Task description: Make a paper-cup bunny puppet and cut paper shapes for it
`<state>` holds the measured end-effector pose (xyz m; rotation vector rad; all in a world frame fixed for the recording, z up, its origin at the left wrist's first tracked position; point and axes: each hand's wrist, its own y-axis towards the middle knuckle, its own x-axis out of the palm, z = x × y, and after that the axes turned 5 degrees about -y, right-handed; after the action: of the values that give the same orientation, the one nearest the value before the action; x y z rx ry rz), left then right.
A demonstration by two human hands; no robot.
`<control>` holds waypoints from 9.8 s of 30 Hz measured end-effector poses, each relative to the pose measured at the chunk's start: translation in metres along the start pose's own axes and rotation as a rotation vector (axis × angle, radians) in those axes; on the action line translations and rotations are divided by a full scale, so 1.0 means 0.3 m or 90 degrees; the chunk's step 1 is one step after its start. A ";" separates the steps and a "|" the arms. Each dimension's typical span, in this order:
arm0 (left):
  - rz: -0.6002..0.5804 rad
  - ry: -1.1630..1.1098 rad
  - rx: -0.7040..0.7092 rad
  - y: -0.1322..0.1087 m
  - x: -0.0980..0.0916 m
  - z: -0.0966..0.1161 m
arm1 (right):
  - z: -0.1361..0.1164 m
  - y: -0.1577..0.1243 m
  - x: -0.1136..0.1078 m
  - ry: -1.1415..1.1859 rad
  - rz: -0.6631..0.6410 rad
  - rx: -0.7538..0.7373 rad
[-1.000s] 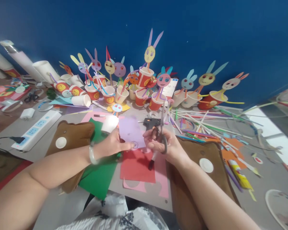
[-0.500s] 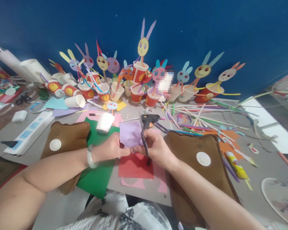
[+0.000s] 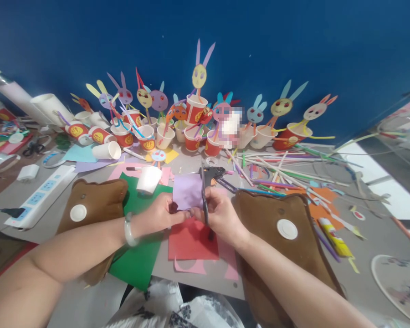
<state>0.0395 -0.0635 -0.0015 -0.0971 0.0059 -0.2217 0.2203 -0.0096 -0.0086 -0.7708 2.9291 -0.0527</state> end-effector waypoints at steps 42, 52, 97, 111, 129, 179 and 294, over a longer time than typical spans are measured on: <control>0.211 -0.259 0.096 0.073 -0.098 0.021 | -0.111 0.038 -0.160 -0.419 -0.307 -0.043; 0.229 -0.266 0.139 0.071 -0.113 0.034 | -0.098 0.046 -0.199 -0.486 -0.382 -0.007; 0.109 -0.226 0.082 0.040 -0.076 0.016 | -0.076 0.036 -0.151 -0.266 -0.479 0.020; 0.111 -0.216 0.094 0.041 -0.078 0.006 | -0.085 0.035 -0.133 -0.226 -0.478 0.053; 0.100 -0.229 0.098 0.037 -0.080 0.013 | -0.082 0.035 -0.140 -0.209 -0.477 0.052; -0.016 -0.209 -0.009 0.024 -0.086 0.035 | -0.053 0.067 -0.234 -0.262 -0.558 0.105; 0.039 -0.228 -0.209 0.044 -0.030 -0.030 | -0.102 0.097 -0.391 -0.952 0.336 0.091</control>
<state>0.0333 -0.0494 -0.0117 -0.4623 -0.3117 -0.1380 0.3038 0.0736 0.0316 0.0955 1.5477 0.2443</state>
